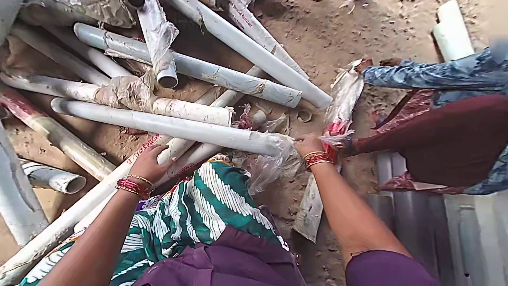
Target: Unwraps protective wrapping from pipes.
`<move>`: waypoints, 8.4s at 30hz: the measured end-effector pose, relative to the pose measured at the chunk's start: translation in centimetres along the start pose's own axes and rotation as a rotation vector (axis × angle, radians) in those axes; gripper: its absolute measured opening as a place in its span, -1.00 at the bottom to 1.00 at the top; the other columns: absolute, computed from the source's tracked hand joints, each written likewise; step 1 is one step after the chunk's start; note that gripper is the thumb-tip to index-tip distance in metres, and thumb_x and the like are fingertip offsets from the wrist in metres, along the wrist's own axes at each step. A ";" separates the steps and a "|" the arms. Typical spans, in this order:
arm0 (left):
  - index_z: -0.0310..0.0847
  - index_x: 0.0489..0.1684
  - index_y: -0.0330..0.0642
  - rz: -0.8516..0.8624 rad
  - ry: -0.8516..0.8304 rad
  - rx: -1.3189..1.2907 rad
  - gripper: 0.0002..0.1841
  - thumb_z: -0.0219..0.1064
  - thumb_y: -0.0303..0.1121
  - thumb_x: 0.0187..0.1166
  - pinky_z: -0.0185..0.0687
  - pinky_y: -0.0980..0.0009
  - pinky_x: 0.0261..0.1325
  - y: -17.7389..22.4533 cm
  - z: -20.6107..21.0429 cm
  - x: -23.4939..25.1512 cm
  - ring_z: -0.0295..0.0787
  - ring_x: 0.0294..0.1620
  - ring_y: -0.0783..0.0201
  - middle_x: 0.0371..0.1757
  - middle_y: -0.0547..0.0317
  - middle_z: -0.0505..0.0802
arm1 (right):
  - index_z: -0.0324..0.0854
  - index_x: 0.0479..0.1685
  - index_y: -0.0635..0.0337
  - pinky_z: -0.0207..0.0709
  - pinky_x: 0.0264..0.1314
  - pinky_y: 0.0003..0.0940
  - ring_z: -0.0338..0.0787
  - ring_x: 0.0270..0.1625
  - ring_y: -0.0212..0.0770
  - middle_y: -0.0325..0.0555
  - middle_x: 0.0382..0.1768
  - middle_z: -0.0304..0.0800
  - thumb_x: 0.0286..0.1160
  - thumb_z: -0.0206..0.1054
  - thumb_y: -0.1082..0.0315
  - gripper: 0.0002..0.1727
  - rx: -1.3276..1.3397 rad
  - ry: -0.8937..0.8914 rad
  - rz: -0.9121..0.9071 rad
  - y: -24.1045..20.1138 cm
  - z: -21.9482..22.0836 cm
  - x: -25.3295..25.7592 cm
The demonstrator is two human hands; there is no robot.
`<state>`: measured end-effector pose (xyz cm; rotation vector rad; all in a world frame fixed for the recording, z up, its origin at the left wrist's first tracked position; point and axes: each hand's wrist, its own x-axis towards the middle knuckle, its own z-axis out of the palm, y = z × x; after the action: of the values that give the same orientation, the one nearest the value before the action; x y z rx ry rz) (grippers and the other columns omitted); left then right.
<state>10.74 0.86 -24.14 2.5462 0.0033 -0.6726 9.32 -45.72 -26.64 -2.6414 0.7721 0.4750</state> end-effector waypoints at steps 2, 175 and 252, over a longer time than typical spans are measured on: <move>0.45 0.63 -0.32 0.066 -0.072 0.082 -0.40 0.42 -0.21 0.66 0.20 -0.37 0.64 2.2 1.4 5.1 0.35 0.70 -0.38 0.71 -0.39 0.42 | 0.56 0.61 0.05 0.15 0.37 0.78 0.53 0.50 0.57 0.37 0.59 0.48 0.46 0.37 0.43 -0.38 -0.172 -0.026 -0.106 -1.7 1.4 0.5; 0.14 0.85 0.38 0.028 -0.418 0.163 0.24 0.87 -0.05 -0.06 -0.53 -0.91 0.36 5.3 9.6 23.5 -0.45 0.91 -0.41 0.93 -0.05 -0.02 | 0.70 -0.31 0.43 0.44 -0.32 0.08 0.78 -0.19 0.27 0.27 -0.29 0.77 0.54 0.22 0.55 -0.83 -0.339 0.385 -1.122 -11.4 17.9 4.2; 0.16 0.84 0.37 0.029 -0.414 0.154 0.22 0.87 -0.06 -0.05 -0.53 -0.91 0.36 5.2 9.4 24.0 -0.44 0.91 -0.41 0.92 -0.04 0.01 | 0.67 -0.36 0.42 0.49 -0.05 0.11 0.78 -0.01 0.30 0.23 -0.32 0.76 0.49 0.24 0.60 -0.87 -0.396 0.193 -1.301 -10.0 14.8 5.7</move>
<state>28.10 -11.04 -39.88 2.4945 -0.2346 -1.2156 16.22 -34.24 -39.71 -2.8502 -1.1155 -0.0248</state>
